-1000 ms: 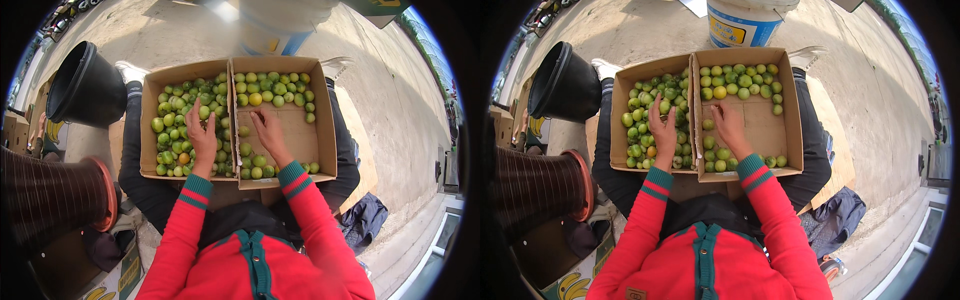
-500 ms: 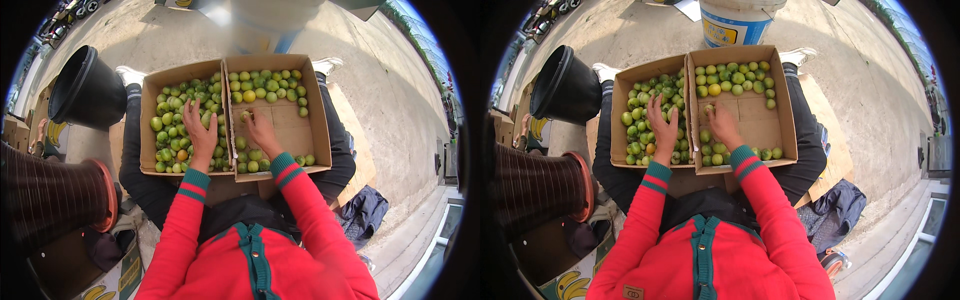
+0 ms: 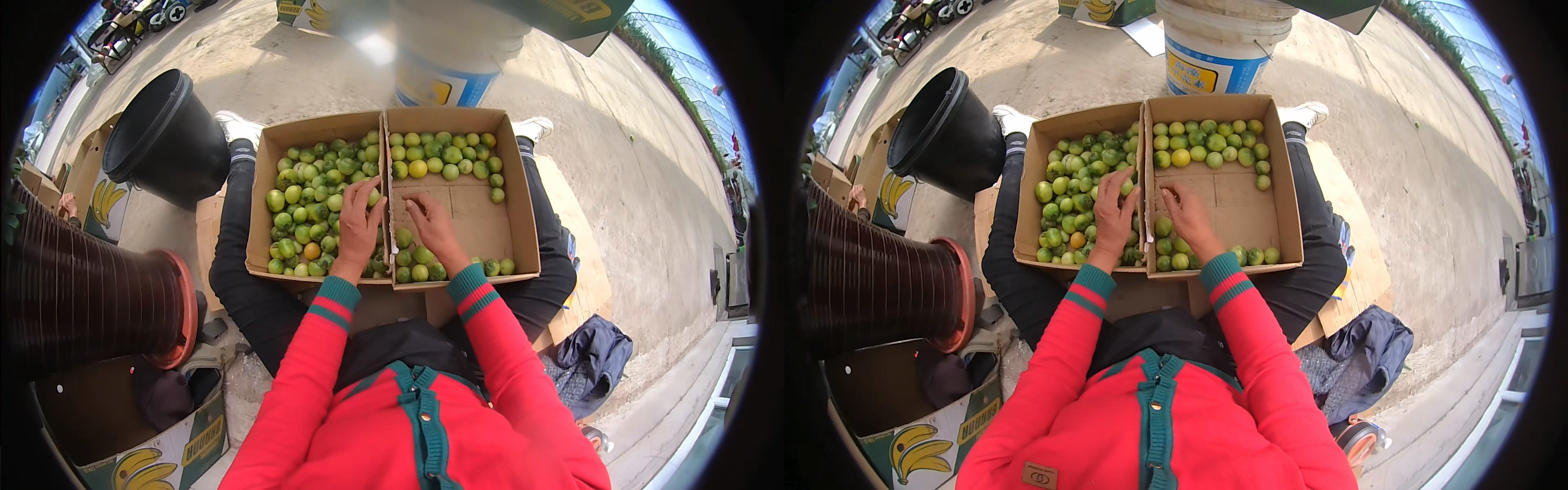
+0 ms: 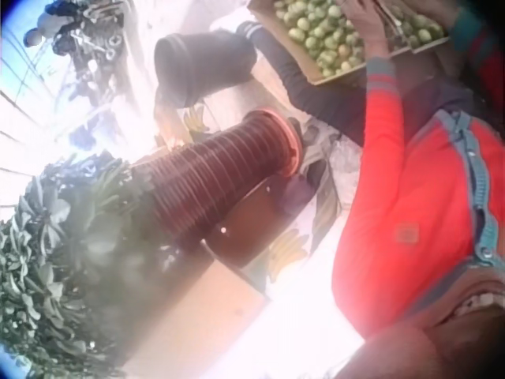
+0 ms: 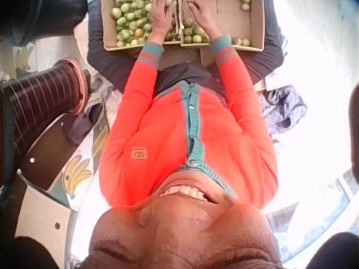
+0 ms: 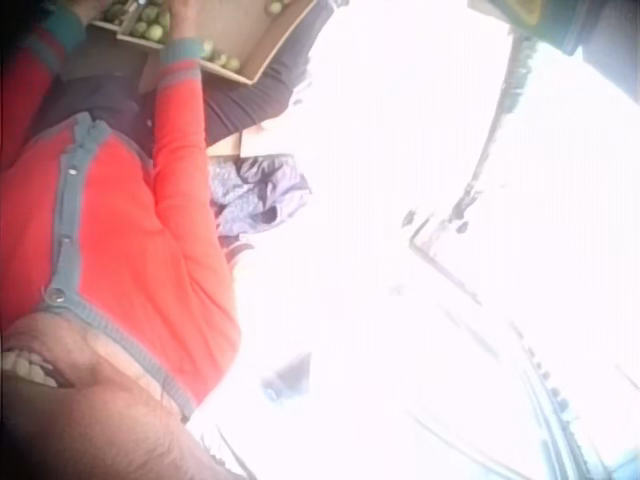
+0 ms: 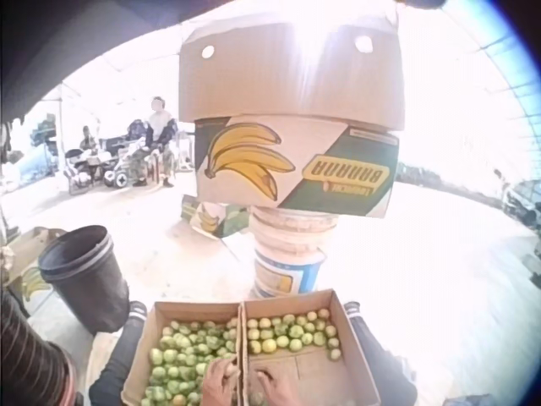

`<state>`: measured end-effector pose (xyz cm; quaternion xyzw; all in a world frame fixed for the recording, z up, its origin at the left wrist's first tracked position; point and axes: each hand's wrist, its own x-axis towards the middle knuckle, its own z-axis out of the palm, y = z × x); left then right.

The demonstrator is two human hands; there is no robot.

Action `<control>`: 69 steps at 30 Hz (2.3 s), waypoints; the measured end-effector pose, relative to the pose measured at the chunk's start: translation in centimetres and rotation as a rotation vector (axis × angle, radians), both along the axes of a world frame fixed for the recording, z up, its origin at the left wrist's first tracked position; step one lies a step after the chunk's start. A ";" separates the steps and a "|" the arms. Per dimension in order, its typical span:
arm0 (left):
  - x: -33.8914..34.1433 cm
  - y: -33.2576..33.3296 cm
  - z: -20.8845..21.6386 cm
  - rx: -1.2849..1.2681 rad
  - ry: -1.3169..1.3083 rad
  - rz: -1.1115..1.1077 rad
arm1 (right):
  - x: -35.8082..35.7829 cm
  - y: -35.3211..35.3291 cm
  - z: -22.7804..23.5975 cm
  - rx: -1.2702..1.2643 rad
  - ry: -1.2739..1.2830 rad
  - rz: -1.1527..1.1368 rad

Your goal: The person sits on the ground and sorts green round fruit by hand from a full cardboard box into an empty one. The person repeatedly picks fruit from the right box and places it into the left box, gradually filling the second container.

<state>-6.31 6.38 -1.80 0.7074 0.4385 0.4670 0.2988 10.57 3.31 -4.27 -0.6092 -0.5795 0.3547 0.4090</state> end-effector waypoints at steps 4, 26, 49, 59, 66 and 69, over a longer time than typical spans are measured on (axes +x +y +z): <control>-2.3 2.1 -2.4 -0.226 -0.054 0.376 | 0.1 -2.0 -0.8 -0.042 -0.666 0.287; 0.3 -0.9 0.7 0.251 0.157 -0.301 | -1.6 -1.3 2.4 0.274 0.201 -0.009; -2.6 1.7 -3.8 -0.141 0.121 0.224 | 1.6 -1.8 -1.4 -0.262 -0.556 0.527; -1.3 -0.7 1.3 0.127 0.064 -0.201 | 0.0 -0.9 2.2 0.138 0.094 -0.109; -0.5 -0.6 0.5 0.137 0.072 -0.195 | 0.1 -0.4 1.1 0.196 0.047 0.093; -1.0 0.2 -0.4 0.116 0.057 0.084 | 0.9 -0.7 0.8 -0.085 -0.060 -0.018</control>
